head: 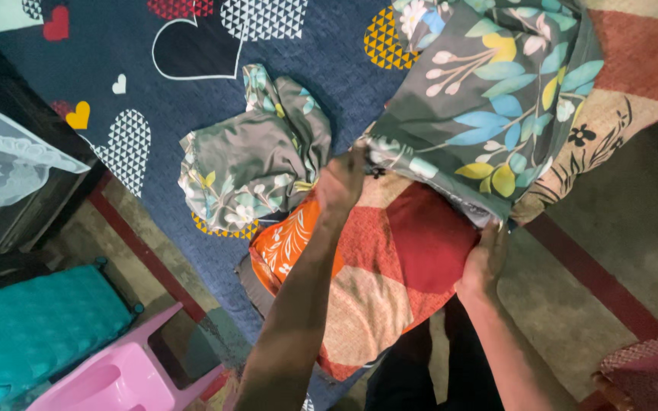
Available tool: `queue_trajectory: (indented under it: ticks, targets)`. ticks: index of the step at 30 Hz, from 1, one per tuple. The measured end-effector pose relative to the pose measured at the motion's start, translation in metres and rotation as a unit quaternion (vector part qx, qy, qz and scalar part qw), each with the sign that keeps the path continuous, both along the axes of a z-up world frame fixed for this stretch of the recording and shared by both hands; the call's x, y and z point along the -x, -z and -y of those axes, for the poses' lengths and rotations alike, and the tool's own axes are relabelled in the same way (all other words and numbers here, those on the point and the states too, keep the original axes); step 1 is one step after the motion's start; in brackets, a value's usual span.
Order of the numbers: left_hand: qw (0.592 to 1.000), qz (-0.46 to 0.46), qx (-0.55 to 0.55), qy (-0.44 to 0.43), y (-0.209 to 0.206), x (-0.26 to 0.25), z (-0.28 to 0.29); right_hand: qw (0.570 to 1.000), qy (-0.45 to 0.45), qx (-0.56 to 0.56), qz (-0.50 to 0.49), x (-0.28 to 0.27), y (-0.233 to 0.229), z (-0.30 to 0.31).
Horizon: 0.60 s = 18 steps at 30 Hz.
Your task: The person folds patterned cloth pillowcases and a bedsheet on a bed, gathering them together.
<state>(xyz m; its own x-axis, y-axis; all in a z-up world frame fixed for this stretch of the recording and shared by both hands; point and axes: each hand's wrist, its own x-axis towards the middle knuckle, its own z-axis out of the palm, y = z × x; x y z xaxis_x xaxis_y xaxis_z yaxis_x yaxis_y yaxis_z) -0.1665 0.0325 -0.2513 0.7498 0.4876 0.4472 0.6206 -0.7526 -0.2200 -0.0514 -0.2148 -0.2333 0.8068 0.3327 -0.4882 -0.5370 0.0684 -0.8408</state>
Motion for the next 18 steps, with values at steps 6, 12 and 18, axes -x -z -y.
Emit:
queue_trajectory:
  ticks: [6, 12, 18]
  targets:
    - [0.822, 0.126, 0.538, 0.138, -0.062, -0.025, 0.091, 0.977, 0.03, -0.093, -0.191, -0.004, 0.007, 0.014]
    - [0.869, -0.005, 0.445, 0.216, -0.118, -0.039, 0.159, 0.949, 0.042, -0.137, -0.28, 0.002, 0.034, 0.044]
    - [0.851, -0.202, 0.465, 0.139, -0.124, -0.049, 0.176, 0.97, 0.002, -0.089, -0.225, 0.013, 0.034, 0.074]
